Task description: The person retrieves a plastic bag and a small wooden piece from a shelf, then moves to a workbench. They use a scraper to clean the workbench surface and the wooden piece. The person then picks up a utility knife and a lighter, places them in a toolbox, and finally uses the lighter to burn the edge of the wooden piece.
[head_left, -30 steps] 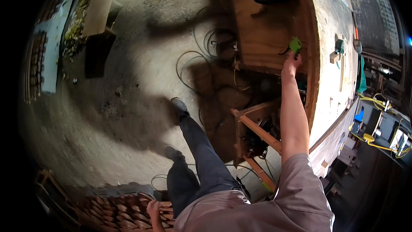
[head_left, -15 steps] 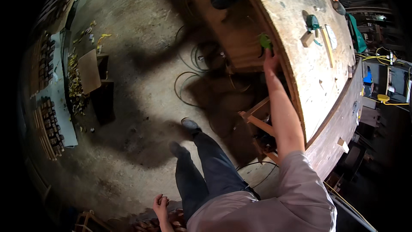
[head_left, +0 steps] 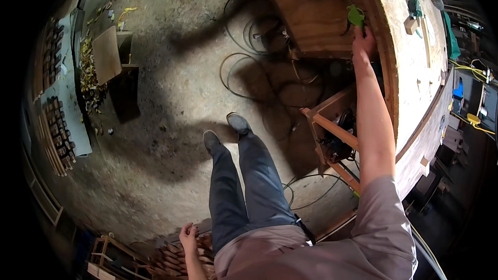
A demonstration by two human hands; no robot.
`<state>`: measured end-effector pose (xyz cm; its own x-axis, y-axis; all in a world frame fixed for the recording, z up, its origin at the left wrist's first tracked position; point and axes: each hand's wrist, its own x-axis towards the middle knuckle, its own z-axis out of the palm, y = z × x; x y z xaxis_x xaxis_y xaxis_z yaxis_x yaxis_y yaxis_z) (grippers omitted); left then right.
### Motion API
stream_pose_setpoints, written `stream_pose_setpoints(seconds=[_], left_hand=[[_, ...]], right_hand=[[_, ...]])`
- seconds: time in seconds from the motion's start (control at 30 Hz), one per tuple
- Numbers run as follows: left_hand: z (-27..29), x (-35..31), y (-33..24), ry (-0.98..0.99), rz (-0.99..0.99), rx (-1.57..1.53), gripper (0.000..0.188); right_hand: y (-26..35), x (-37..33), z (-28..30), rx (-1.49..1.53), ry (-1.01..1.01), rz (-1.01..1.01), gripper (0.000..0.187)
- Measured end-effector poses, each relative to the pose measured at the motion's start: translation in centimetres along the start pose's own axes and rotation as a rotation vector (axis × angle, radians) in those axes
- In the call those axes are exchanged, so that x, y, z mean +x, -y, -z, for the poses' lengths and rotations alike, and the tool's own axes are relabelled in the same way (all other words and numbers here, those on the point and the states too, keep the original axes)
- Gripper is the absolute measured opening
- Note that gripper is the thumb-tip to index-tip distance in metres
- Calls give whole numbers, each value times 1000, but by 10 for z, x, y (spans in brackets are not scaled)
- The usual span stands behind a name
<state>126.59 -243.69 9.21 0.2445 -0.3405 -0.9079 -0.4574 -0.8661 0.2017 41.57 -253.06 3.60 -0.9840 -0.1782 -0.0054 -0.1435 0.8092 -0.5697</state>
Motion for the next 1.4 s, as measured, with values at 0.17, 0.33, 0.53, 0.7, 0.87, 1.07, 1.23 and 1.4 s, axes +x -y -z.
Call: stream_pose_setpoints(seconds=[0.17, 0.33, 0.53, 0.7, 0.87, 1.07, 1.23, 1.4], left_hand=[[40, 25, -4, 64, -91, -10, 21], [31, 9, -8, -3, -35, 110, 25], [33, 24, -81, 142, -111, 147, 24], [22, 9, -206, 157, -373, 667, 39], [-95, -10, -360, 4, -971, 656, 21], [-309, -206, -509, 399, -1472, 651, 17], [-480, -314, -549, 379, -1776, 764, 25], [-585, -348, -582, 331, -1897, 994, 46]], right_hand=[[-56, 54, -22, -234, -238, 25, 61], [-11, -89, 0, -423, 55, 115, 36], [71, -221, 210, -163, 201, 615, 11], [-7, -87, 307, -154, -194, 56, 22], [-109, 41, 355, -402, -450, 194, 34], [-120, 89, 366, -435, -123, 236, 21], [-70, 8, 343, -359, -41, 574, 18], [-44, -18, 337, -237, 46, 396, 30]])
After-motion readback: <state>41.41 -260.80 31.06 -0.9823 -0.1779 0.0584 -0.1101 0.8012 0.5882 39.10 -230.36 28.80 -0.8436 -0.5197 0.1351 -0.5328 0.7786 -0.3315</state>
